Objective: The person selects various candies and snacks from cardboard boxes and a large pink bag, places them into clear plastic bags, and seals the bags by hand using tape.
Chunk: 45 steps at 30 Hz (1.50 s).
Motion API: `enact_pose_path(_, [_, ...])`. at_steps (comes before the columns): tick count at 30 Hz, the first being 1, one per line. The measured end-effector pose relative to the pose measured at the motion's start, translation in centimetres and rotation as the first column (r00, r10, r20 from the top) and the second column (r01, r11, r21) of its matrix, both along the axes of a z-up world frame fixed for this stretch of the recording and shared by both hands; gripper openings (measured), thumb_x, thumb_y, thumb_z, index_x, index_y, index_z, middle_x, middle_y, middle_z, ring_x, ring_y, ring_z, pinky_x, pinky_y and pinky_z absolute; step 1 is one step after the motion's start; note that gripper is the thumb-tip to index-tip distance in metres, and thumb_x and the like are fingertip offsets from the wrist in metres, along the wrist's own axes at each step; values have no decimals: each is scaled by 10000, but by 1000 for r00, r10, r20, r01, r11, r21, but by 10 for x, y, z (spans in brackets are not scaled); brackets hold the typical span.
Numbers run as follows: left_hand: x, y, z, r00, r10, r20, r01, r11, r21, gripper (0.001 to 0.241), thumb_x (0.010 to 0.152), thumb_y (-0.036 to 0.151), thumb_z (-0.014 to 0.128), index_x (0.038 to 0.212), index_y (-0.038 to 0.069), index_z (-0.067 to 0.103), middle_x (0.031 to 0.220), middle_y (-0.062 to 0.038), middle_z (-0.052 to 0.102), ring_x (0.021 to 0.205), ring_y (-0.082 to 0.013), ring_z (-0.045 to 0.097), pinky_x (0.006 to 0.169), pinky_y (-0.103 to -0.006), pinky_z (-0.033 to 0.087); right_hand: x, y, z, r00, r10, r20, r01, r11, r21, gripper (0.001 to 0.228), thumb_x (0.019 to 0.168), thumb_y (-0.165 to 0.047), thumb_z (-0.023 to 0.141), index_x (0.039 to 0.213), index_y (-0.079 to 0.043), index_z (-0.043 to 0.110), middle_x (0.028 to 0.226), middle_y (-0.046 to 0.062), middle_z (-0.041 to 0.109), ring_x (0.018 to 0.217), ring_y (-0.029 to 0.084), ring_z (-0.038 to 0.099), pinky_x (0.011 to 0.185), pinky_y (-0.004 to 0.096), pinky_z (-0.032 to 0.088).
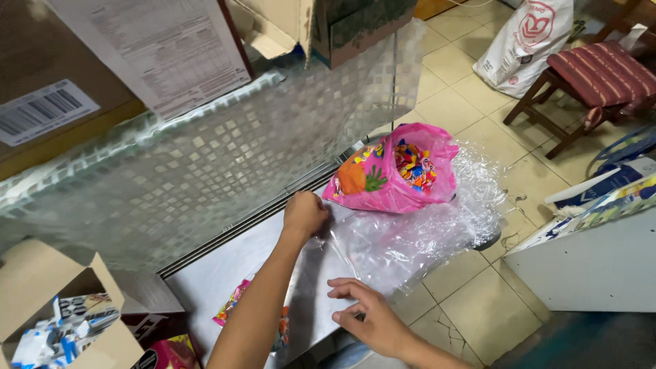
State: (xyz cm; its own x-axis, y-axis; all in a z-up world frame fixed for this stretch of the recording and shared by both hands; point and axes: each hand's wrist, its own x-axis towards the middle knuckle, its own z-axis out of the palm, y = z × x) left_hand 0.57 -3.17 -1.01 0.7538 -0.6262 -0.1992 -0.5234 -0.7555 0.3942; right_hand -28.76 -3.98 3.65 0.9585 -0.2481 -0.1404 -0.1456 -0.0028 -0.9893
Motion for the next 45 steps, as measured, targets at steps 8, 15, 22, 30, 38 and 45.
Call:
enact_pose_path(8, [2, -24, -6, 998, 47, -51, -46, 999, 24, 220, 722, 413, 749, 782, 217, 828, 827, -109, 797, 886, -389, 748, 835, -469, 568, -2, -51, 8, 995, 86, -47, -88, 995, -52, 199, 951, -179, 754, 1149, -183, 769, 1402, 16, 760, 1213, 99, 744, 886, 279, 624])
enact_pose_path(15, [7, -18, -9, 994, 68, -81, -71, 997, -28, 245, 861, 386, 671, 815, 179, 794, 821, -137, 779, 882, -420, 712, 818, -499, 519, -10, -73, 5, 981, 178, -80, -183, 981, -57, 180, 959, -180, 740, 1134, -186, 782, 1202, -78, 819, 1075, 61, 739, 844, 261, 603])
enact_pose_path(22, [10, 36, 15, 973, 15, -228, -113, 899, -424, 142, 845, 113, 691, 884, 156, 821, 829, 36, 816, 755, -97, 712, 757, -288, 549, -10, -68, 1, 963, 262, -55, -264, 965, -15, 154, 926, -89, 789, 1072, -139, 789, 1019, -21, 781, 892, 66, 725, 777, 230, 599])
enact_pose_path(30, [-154, 176, 84, 808, 588, -23, -589, 808, -22, 254, 887, 466, 667, 996, 248, 739, 997, 10, 810, 922, -298, 746, 825, -484, 551, 41, -67, -14, 960, 238, 148, -49, 663, -747, 534, 914, -326, 840, 1349, -87, 642, 1301, 85, 677, 1111, 307, 613, 944, 446, 522])
enact_pose_path(38, [-226, 218, 9, 765, 644, -18, -641, 763, 77, 966, 880, 544, 739, 1719, 335, 310, 999, -173, 728, 955, -473, 711, 839, -600, 544, 101, -47, -29, 910, 384, 158, -61, 501, -863, 91, 987, -173, 706, 959, -115, 771, 892, 65, 668, 893, 340, 593, 882, 483, 500])
enact_pose_path(45, [-173, 263, -21, 753, 530, 391, -578, 816, 6, 487, 928, 410, 660, 1415, 394, 661, 1130, -4, 765, 1094, -333, 672, 873, -539, 521, 102, -24, -72, 910, 414, -24, -200, 388, -900, 446, 927, -497, 788, 1033, -68, 723, 973, 188, 767, 999, 444, 722, 974, 539, 538])
